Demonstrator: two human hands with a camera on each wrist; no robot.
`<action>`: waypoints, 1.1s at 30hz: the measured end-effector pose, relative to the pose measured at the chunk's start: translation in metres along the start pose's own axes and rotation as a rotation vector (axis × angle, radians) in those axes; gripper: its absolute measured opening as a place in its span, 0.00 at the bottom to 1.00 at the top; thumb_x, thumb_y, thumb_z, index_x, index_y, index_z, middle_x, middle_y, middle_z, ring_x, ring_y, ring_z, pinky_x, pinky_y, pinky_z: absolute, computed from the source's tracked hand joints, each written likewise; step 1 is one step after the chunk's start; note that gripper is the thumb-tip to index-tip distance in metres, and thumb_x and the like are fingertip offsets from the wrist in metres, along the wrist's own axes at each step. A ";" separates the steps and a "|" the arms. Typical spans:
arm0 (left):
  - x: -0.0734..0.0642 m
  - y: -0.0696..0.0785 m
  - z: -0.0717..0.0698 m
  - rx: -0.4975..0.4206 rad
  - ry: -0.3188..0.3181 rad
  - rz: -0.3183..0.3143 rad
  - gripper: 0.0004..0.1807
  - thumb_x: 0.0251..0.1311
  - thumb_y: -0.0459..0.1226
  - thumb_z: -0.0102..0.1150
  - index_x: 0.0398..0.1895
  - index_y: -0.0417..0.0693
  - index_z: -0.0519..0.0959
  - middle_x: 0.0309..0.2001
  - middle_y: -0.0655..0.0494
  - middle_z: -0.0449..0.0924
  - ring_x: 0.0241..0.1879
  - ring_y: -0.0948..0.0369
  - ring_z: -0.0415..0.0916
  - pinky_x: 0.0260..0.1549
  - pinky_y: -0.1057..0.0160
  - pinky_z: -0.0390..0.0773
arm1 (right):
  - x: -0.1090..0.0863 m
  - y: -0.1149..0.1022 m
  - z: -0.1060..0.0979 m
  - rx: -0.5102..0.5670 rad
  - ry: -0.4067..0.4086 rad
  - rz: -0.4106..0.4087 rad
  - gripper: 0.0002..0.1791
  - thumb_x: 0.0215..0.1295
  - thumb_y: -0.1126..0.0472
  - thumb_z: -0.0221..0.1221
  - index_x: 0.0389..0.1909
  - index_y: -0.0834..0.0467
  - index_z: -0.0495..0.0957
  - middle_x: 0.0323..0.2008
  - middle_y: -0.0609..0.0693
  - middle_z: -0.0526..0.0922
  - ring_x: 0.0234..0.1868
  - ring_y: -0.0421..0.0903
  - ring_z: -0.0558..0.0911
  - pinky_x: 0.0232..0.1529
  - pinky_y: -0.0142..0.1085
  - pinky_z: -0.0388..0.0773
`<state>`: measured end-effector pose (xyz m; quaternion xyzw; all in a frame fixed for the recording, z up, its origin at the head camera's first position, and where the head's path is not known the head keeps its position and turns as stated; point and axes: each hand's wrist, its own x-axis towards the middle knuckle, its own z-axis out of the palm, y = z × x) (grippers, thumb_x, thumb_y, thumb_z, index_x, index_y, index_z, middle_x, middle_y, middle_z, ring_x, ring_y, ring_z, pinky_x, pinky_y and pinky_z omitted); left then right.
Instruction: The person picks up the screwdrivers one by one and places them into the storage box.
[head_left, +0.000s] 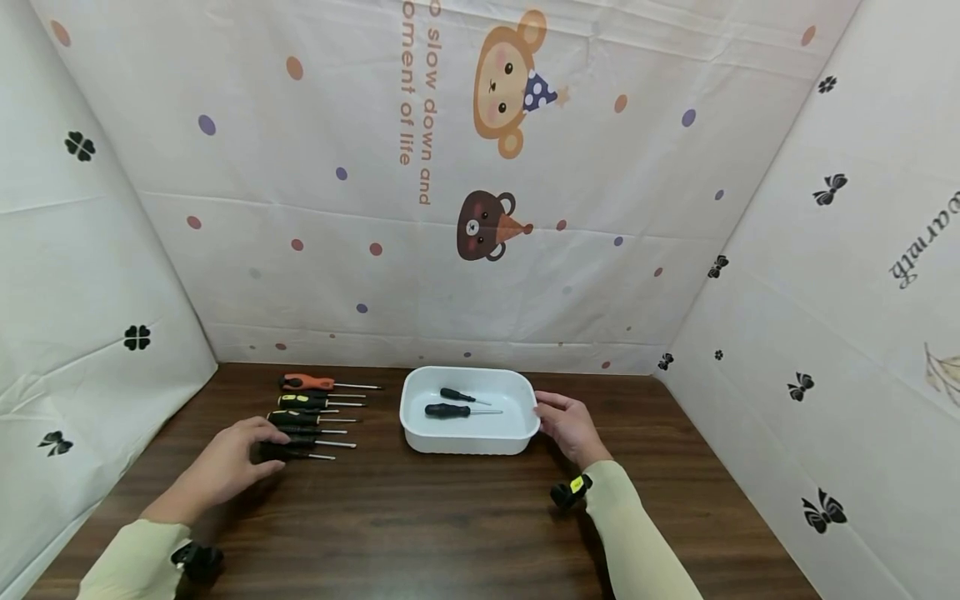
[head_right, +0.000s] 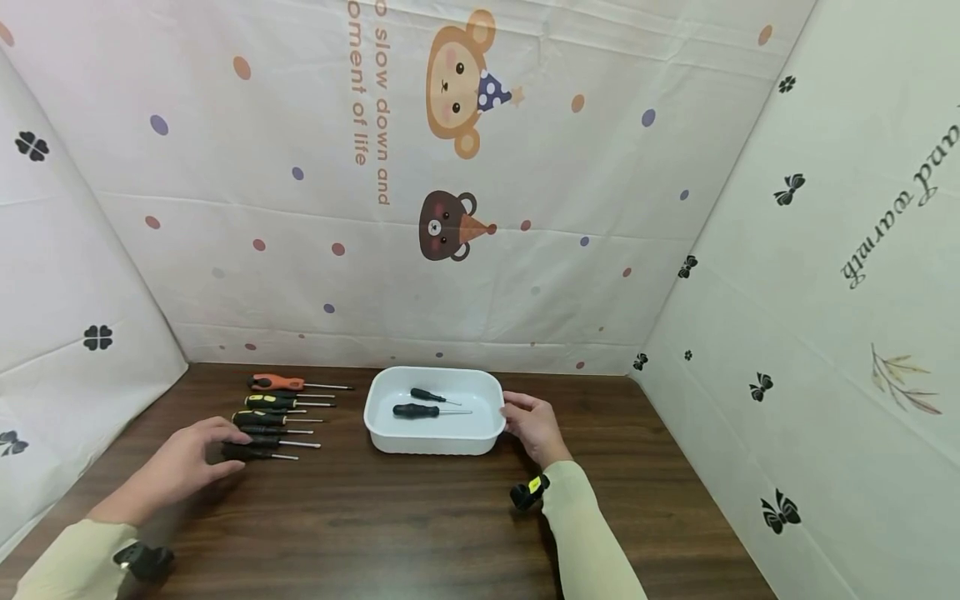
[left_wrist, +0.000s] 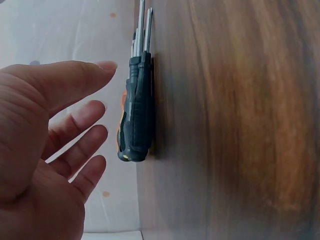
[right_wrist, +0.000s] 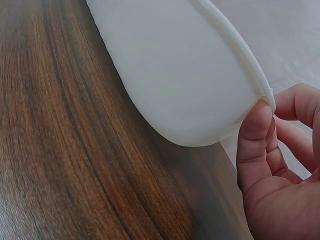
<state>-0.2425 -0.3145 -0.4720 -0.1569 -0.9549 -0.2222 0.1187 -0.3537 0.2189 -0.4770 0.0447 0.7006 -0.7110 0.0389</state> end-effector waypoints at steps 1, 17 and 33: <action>0.000 -0.001 0.000 0.000 -0.001 -0.002 0.16 0.50 0.36 0.79 0.43 0.49 0.87 0.45 0.54 0.83 0.49 0.43 0.82 0.47 0.40 0.80 | 0.000 0.000 0.000 0.002 0.000 0.002 0.23 0.67 0.70 0.62 0.63 0.69 0.77 0.56 0.65 0.84 0.35 0.41 0.84 0.37 0.32 0.85; -0.001 -0.013 0.000 0.001 -0.038 -0.037 0.13 0.50 0.35 0.78 0.39 0.49 0.87 0.42 0.55 0.83 0.46 0.45 0.82 0.44 0.42 0.81 | 0.002 0.000 0.000 0.002 -0.002 -0.003 0.22 0.68 0.71 0.61 0.63 0.69 0.77 0.56 0.66 0.84 0.34 0.41 0.84 0.36 0.32 0.85; 0.002 -0.016 0.004 0.017 -0.047 -0.037 0.12 0.50 0.35 0.78 0.38 0.51 0.87 0.40 0.58 0.82 0.40 0.56 0.79 0.39 0.53 0.80 | -0.001 -0.002 0.000 0.003 -0.005 0.013 0.24 0.68 0.70 0.63 0.65 0.68 0.76 0.55 0.64 0.85 0.33 0.41 0.83 0.36 0.30 0.84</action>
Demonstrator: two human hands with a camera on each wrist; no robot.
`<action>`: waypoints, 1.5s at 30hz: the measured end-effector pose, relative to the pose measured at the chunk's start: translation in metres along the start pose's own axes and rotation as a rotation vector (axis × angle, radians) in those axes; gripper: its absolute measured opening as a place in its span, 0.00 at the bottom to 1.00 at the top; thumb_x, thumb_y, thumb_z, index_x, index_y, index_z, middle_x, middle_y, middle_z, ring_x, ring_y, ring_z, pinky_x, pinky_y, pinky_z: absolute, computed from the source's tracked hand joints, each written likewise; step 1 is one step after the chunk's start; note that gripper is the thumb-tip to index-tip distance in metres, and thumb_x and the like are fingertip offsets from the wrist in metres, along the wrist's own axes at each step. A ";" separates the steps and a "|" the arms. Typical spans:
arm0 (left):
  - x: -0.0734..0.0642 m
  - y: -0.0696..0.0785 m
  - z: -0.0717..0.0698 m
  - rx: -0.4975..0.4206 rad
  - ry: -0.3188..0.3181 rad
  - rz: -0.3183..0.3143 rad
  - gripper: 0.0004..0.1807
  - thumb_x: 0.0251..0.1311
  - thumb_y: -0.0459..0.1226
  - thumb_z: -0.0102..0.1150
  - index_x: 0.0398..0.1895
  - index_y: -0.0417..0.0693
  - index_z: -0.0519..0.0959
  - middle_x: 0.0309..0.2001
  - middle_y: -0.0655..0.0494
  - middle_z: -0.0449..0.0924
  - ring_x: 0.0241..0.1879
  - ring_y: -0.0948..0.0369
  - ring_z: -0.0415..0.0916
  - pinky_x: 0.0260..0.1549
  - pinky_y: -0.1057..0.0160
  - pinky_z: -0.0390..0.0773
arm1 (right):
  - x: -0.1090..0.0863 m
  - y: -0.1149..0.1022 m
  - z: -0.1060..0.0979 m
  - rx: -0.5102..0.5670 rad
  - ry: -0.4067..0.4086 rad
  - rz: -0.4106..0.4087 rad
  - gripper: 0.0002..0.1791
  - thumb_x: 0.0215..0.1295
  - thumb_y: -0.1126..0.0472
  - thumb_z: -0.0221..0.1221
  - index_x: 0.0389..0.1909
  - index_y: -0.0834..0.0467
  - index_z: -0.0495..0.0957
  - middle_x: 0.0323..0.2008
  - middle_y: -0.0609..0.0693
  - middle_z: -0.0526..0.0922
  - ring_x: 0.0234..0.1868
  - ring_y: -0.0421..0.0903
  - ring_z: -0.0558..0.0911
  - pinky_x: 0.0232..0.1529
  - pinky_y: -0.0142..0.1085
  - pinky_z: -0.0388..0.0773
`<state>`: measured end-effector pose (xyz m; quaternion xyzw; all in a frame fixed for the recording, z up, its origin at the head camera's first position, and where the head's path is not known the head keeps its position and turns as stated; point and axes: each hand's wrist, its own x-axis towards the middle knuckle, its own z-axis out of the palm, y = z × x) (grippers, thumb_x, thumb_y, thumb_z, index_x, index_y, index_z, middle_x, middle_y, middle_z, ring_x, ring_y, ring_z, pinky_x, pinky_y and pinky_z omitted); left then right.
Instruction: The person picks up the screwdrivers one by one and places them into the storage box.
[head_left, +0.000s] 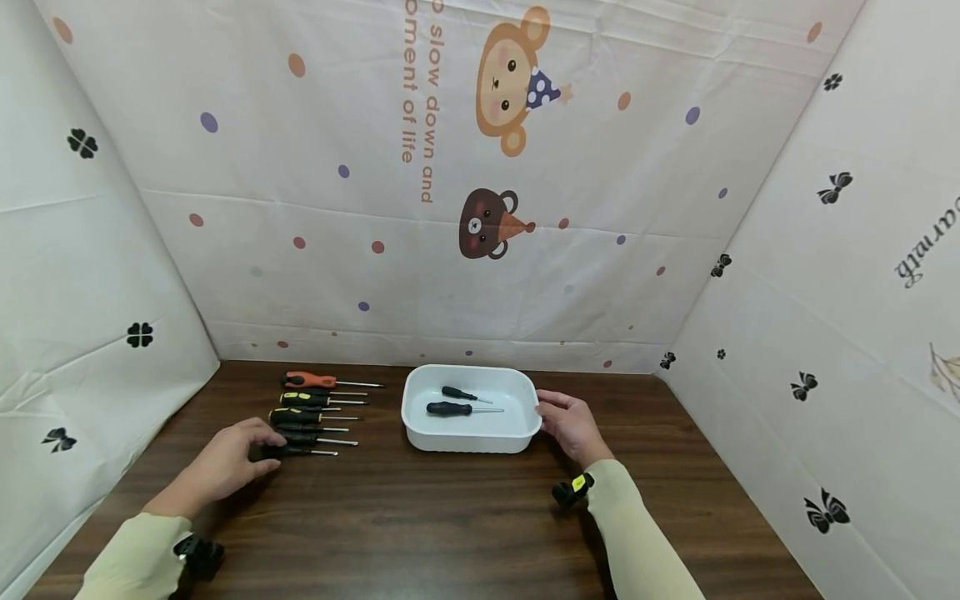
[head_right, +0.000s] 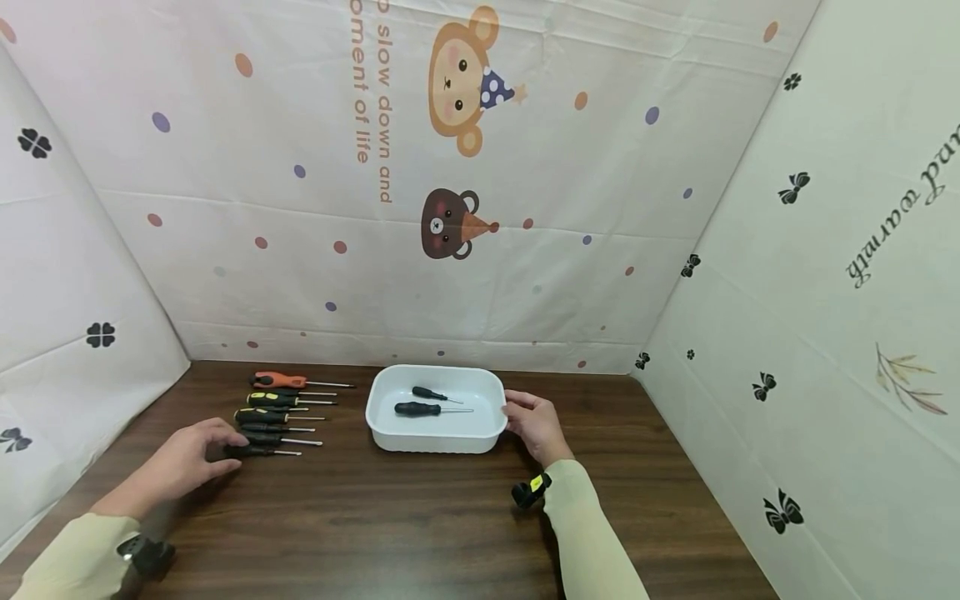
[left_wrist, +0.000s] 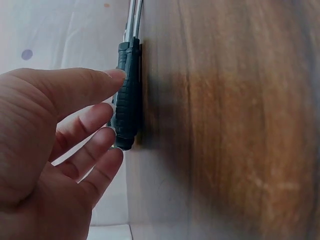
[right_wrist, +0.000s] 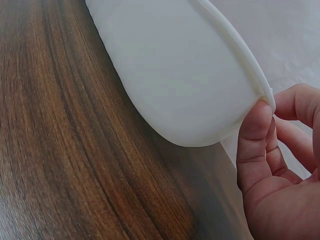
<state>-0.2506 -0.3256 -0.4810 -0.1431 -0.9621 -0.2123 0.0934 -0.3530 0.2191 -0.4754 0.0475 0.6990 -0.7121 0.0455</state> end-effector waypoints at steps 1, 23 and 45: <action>0.001 0.000 0.000 -0.001 -0.005 0.001 0.12 0.50 0.35 0.78 0.38 0.51 0.87 0.41 0.58 0.82 0.40 0.56 0.78 0.39 0.52 0.80 | 0.000 0.000 0.000 0.000 0.001 0.000 0.24 0.68 0.70 0.63 0.65 0.68 0.76 0.55 0.64 0.85 0.33 0.41 0.83 0.36 0.31 0.84; 0.012 -0.002 0.002 0.017 -0.057 0.051 0.11 0.50 0.31 0.77 0.36 0.50 0.87 0.35 0.62 0.78 0.35 0.65 0.72 0.33 0.62 0.75 | 0.002 0.003 0.000 0.009 0.016 0.002 0.24 0.68 0.70 0.63 0.64 0.69 0.76 0.54 0.64 0.85 0.32 0.40 0.83 0.35 0.31 0.84; 0.009 -0.003 0.004 0.003 -0.068 0.042 0.11 0.49 0.29 0.76 0.34 0.51 0.88 0.33 0.64 0.82 0.32 0.68 0.74 0.31 0.64 0.77 | 0.002 0.002 -0.001 0.003 0.001 -0.004 0.23 0.68 0.70 0.62 0.64 0.69 0.76 0.54 0.64 0.85 0.33 0.41 0.83 0.36 0.31 0.84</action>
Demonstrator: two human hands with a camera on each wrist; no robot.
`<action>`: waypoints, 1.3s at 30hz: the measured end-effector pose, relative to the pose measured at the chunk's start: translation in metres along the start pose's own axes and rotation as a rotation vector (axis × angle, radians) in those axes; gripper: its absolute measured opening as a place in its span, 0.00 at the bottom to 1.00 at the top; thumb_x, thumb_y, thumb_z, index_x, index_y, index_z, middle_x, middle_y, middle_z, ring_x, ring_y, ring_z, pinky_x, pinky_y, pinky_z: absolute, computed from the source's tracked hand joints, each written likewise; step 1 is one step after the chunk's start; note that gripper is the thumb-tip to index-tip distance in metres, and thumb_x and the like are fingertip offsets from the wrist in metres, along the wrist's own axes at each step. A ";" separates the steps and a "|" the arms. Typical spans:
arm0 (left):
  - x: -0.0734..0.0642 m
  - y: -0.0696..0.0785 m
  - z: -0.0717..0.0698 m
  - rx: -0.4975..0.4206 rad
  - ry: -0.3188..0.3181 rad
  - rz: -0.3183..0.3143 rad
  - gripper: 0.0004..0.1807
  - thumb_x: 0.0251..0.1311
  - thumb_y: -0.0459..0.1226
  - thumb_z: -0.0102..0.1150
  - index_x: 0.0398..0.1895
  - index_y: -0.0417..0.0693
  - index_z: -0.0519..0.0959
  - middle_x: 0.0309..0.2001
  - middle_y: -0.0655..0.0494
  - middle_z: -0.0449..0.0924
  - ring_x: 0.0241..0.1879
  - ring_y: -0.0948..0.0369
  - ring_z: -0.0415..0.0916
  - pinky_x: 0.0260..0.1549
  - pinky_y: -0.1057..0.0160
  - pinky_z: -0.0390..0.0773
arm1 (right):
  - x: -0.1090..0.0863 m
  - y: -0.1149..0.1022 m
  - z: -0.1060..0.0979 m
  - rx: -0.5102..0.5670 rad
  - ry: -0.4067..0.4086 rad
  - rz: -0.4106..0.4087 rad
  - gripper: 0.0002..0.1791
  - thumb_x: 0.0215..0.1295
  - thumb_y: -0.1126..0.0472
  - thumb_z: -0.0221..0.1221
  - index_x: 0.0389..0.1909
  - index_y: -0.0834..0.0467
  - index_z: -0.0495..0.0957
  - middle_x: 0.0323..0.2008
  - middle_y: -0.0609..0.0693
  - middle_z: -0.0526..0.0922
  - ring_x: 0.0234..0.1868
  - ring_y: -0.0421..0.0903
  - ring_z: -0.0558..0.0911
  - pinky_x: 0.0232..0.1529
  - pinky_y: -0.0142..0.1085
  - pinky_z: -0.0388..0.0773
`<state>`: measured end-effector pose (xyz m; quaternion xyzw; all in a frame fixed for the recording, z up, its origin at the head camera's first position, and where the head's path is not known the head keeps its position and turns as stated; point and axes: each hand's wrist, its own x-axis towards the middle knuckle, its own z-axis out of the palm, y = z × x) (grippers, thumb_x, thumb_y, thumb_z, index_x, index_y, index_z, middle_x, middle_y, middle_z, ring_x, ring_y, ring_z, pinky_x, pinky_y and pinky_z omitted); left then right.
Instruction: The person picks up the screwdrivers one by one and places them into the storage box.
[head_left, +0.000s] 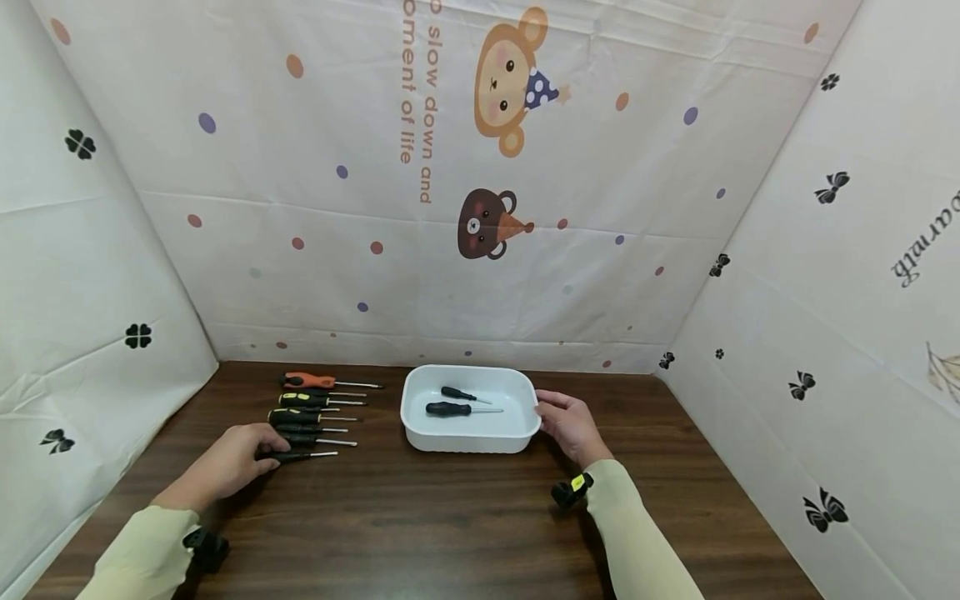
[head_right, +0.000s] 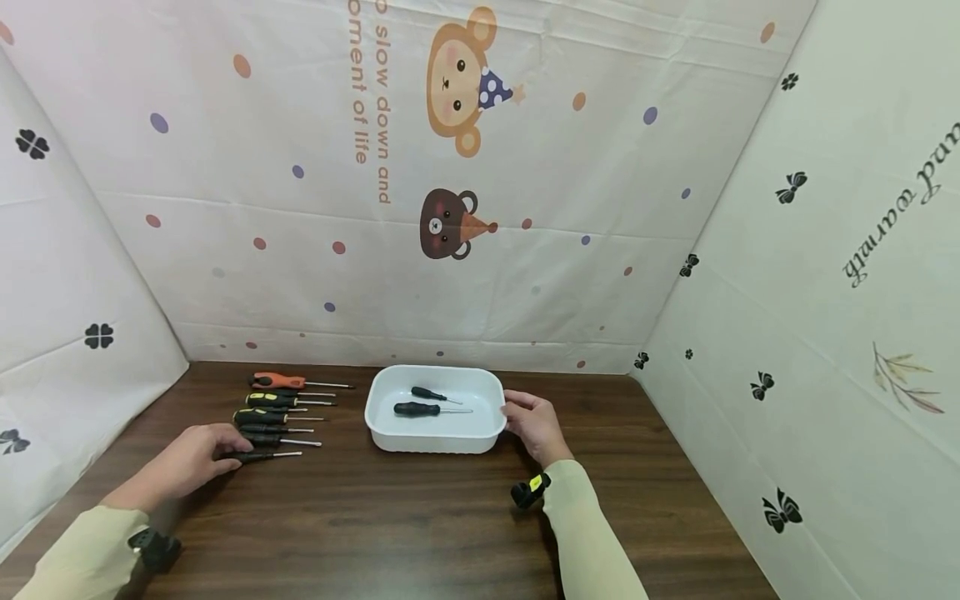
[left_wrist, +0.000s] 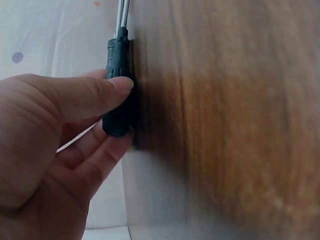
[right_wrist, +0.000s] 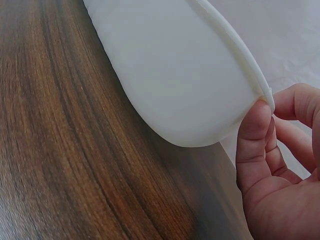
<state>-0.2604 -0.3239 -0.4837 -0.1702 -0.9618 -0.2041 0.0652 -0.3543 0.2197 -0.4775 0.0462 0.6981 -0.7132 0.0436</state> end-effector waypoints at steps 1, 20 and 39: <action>0.000 0.000 0.000 -0.010 0.000 0.004 0.11 0.49 0.29 0.76 0.35 0.51 0.88 0.34 0.64 0.83 0.32 0.68 0.74 0.30 0.65 0.77 | 0.000 0.000 0.000 -0.002 0.001 -0.001 0.23 0.68 0.70 0.62 0.64 0.69 0.76 0.54 0.64 0.85 0.33 0.41 0.84 0.36 0.31 0.84; 0.008 0.015 0.002 -0.143 0.063 0.076 0.10 0.54 0.33 0.75 0.39 0.55 0.88 0.39 0.63 0.86 0.34 0.73 0.76 0.30 0.68 0.76 | 0.000 0.000 0.001 0.010 -0.002 -0.007 0.23 0.67 0.71 0.62 0.63 0.70 0.77 0.49 0.62 0.87 0.31 0.41 0.83 0.34 0.32 0.84; 0.035 0.043 0.018 -0.427 0.189 0.035 0.11 0.57 0.36 0.74 0.44 0.52 0.90 0.47 0.54 0.86 0.44 0.78 0.79 0.42 0.72 0.83 | 0.000 0.001 0.000 0.020 0.003 -0.004 0.25 0.67 0.71 0.63 0.64 0.69 0.76 0.49 0.60 0.88 0.30 0.41 0.83 0.34 0.31 0.84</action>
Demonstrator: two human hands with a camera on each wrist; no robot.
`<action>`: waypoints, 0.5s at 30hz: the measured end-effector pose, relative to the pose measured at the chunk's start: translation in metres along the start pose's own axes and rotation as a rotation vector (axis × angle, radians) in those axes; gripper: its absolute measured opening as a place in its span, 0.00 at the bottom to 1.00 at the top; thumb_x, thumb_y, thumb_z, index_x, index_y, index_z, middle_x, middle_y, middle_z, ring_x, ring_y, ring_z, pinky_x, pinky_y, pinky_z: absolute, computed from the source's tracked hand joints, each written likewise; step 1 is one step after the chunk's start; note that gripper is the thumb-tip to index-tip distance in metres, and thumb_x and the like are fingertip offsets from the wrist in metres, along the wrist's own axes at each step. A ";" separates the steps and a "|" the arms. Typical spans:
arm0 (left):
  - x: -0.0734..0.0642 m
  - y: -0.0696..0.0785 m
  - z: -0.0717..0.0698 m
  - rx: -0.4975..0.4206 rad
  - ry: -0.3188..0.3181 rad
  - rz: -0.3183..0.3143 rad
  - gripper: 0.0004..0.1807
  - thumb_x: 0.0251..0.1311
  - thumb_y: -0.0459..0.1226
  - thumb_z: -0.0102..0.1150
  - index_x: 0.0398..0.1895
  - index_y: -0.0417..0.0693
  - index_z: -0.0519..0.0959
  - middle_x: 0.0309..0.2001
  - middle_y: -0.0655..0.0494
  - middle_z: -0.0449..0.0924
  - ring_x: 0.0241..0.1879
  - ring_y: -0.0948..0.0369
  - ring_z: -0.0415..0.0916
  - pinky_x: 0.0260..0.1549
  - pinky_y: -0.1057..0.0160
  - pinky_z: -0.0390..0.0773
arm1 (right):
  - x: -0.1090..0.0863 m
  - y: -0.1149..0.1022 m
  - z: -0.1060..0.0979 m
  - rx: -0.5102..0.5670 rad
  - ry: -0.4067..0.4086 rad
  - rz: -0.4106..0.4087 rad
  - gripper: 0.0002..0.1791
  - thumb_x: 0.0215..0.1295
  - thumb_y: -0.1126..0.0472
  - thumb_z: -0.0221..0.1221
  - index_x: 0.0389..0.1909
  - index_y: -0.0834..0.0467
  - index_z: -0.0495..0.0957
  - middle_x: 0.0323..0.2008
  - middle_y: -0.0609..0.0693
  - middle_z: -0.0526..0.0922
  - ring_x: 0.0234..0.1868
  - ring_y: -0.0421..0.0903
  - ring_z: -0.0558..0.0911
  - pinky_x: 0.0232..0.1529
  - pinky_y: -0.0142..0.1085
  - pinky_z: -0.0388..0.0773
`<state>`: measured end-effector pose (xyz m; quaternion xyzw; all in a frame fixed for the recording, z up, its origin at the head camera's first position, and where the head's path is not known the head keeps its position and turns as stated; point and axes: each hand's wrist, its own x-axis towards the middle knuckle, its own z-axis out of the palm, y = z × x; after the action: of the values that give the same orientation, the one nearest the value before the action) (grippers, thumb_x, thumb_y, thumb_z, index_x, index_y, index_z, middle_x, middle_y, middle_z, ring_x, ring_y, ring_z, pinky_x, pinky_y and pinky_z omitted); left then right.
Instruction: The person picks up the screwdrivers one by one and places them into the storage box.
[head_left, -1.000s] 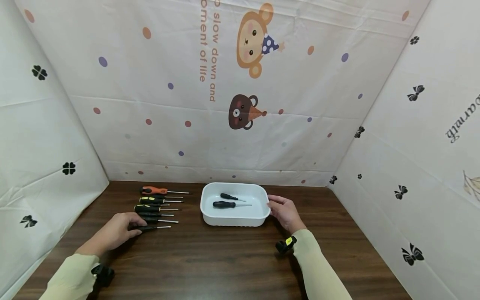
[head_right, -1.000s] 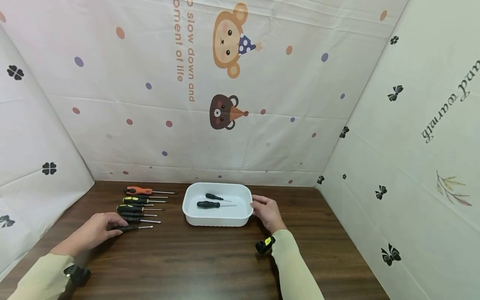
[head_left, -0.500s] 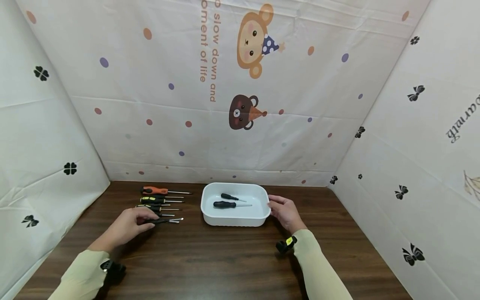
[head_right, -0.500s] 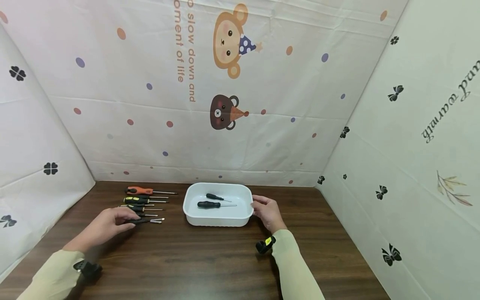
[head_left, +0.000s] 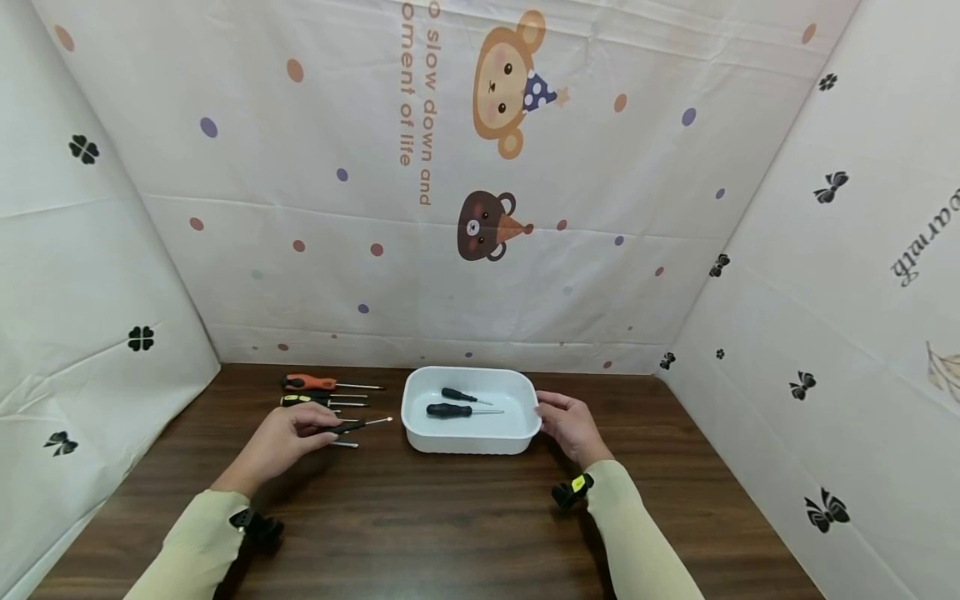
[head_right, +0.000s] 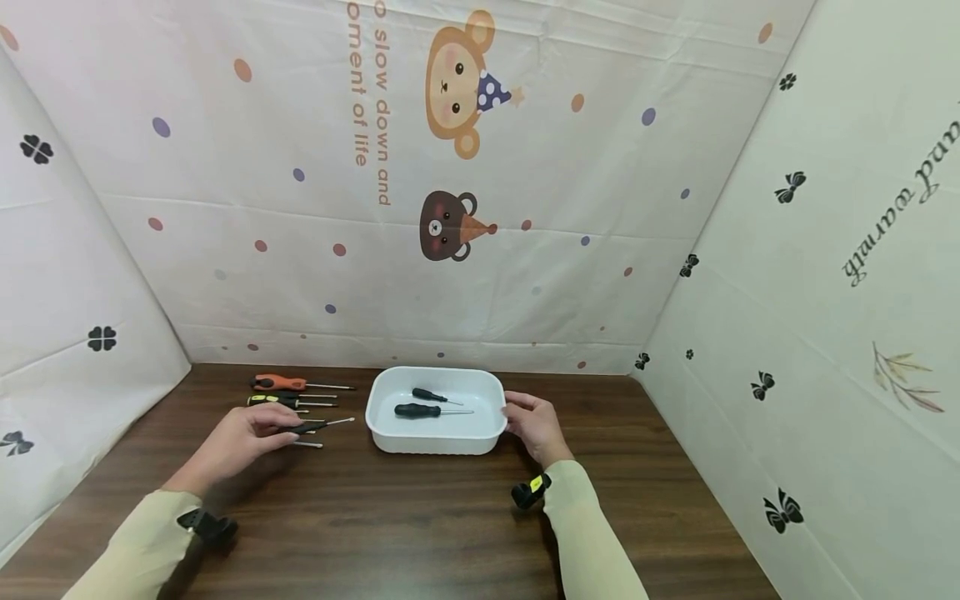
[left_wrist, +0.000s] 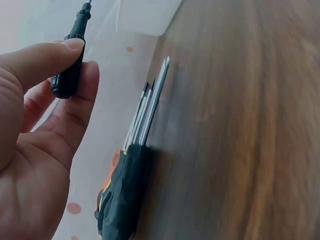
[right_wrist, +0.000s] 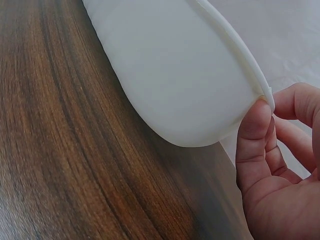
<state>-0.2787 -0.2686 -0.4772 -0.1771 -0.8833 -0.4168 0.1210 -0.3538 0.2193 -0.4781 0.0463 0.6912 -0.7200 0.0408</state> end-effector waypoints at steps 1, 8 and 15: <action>0.001 0.001 0.000 -0.006 0.003 -0.012 0.10 0.58 0.37 0.74 0.44 0.53 0.90 0.48 0.54 0.86 0.44 0.78 0.78 0.42 0.72 0.83 | 0.000 0.000 0.000 0.002 -0.002 -0.001 0.25 0.67 0.71 0.63 0.64 0.69 0.76 0.50 0.61 0.87 0.30 0.41 0.83 0.34 0.31 0.84; 0.008 0.005 0.003 -0.056 0.045 -0.069 0.13 0.58 0.43 0.75 0.45 0.52 0.90 0.48 0.53 0.88 0.44 0.78 0.79 0.40 0.73 0.82 | 0.000 0.001 -0.002 0.003 -0.010 -0.003 0.26 0.67 0.70 0.63 0.65 0.70 0.75 0.50 0.61 0.87 0.30 0.40 0.82 0.33 0.31 0.83; 0.015 0.007 0.010 -0.164 0.091 -0.086 0.16 0.57 0.43 0.76 0.47 0.47 0.90 0.52 0.47 0.87 0.45 0.79 0.79 0.40 0.74 0.82 | 0.001 0.002 0.001 -0.002 0.011 -0.007 0.24 0.65 0.72 0.63 0.63 0.69 0.77 0.46 0.58 0.89 0.29 0.41 0.82 0.33 0.31 0.83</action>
<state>-0.2899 -0.2529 -0.4731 -0.1292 -0.8467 -0.5000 0.1282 -0.3545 0.2185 -0.4804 0.0476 0.6924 -0.7191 0.0345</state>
